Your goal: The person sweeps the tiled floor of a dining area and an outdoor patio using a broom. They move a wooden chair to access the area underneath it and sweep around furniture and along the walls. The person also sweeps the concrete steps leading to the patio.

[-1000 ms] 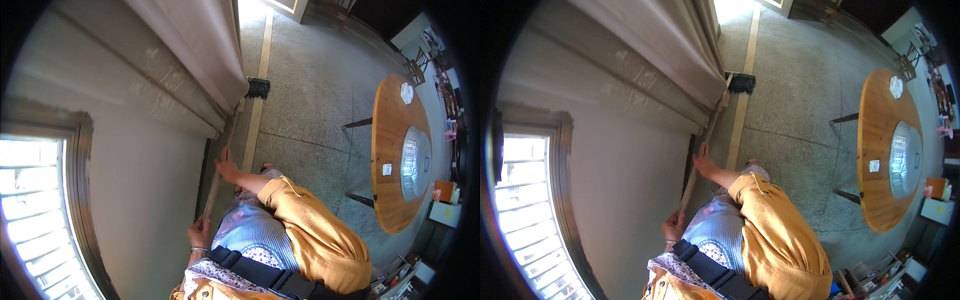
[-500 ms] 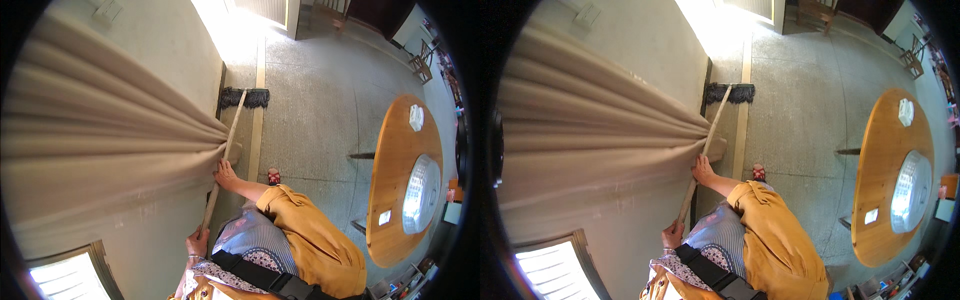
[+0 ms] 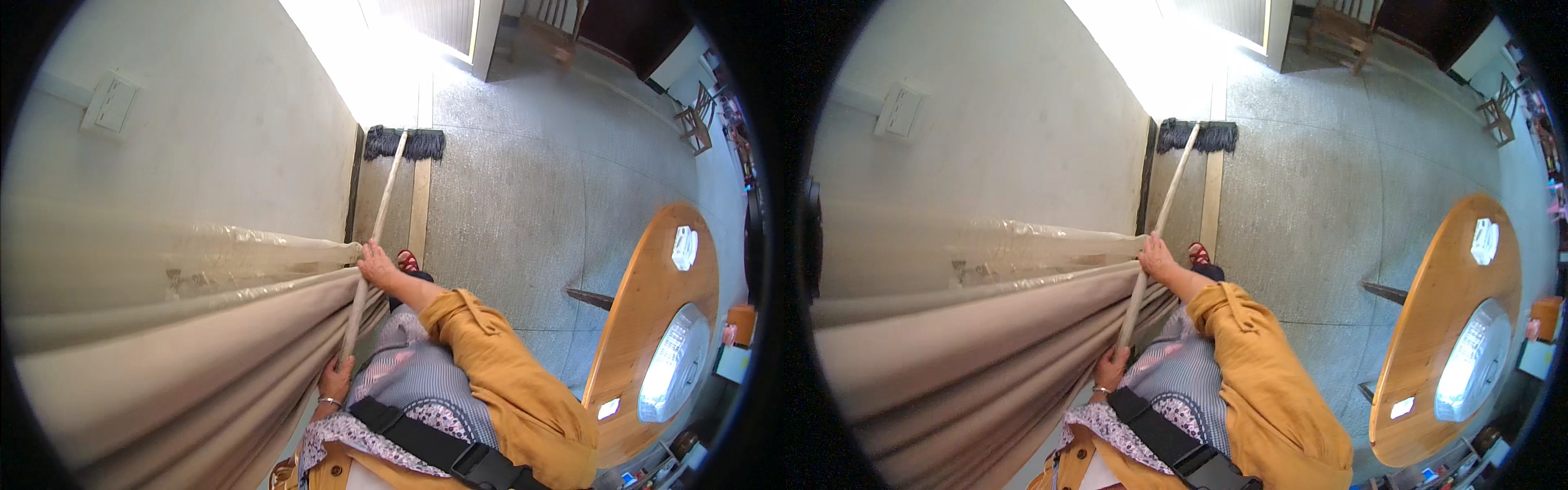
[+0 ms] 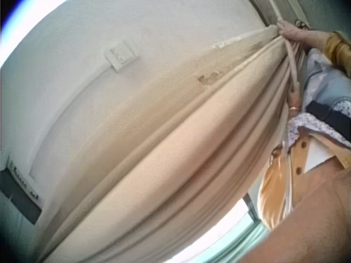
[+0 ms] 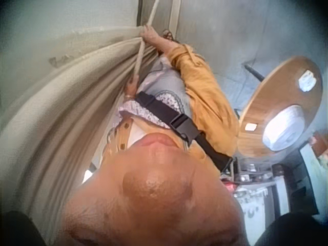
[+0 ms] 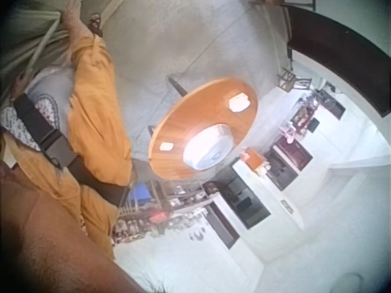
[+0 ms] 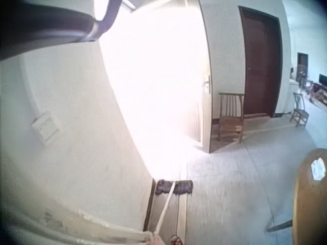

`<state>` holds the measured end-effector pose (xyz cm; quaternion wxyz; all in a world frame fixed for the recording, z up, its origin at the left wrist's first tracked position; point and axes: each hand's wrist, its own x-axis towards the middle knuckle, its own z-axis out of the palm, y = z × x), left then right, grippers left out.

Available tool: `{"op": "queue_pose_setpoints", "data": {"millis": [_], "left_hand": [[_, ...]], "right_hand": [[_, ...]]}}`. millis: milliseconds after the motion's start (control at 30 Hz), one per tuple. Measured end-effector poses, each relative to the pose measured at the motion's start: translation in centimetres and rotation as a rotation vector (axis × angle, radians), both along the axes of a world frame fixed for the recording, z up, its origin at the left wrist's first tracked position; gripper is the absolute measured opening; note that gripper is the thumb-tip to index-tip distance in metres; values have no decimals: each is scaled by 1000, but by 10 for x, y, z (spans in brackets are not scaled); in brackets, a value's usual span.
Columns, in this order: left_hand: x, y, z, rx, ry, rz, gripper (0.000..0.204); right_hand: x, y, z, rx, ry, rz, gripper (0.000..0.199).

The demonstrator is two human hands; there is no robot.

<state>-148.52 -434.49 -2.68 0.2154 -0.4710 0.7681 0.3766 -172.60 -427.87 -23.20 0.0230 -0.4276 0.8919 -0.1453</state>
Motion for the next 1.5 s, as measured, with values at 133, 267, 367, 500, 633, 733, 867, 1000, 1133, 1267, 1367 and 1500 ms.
{"op": "queue_pose_setpoints", "data": {"millis": [133, 267, 367, 500, 633, 733, 867, 1000, 1133, 1267, 1367, 1500], "left_hand": [[-53, -18, -55, -25, 286, -126, 64], [-89, -44, -71, 128, 380, -211, 52], [-96, -54, -62, 213, 429, -92, 45], [-92, -65, -56, 275, 294, -112, 42], [-98, -64, -44, 413, 195, 238, 43], [-117, -50, -11, 17, 382, 9, 46], [-164, -32, 51, 79, 865, 457, 32], [-232, -2, 112, -289, 791, 536, 27], [-317, -17, 147, -595, 795, 681, 30], [-399, -48, 198, -511, 799, 439, 30], [-464, -68, 221, -507, 811, 266, 28], [-541, -69, 230, -406, 828, 86, 27]], "right_hand": [[-76, 2, 9, 83, -157, 26, 19], [-120, -18, 13, 55, -166, -55, 18], [-129, -28, 10, 65, -106, -46, 18], [-137, -36, -2, 64, -101, 24, 18], [-154, -37, -6, 63, 0, 119, 18], [-182, -37, -3, 24, 80, 177, 16], [-236, -42, 11, 14, -112, 374, 9], [-303, -40, 34, -111, -230, 592, 14], [-347, -56, 60, -30, -361, 586, 15], [-398, -59, 86, -123, -452, 402, 12], [-441, -44, 104, -231, -441, 293, 10], [-489, 5, 110, -325, -355, 81, 10]]}}
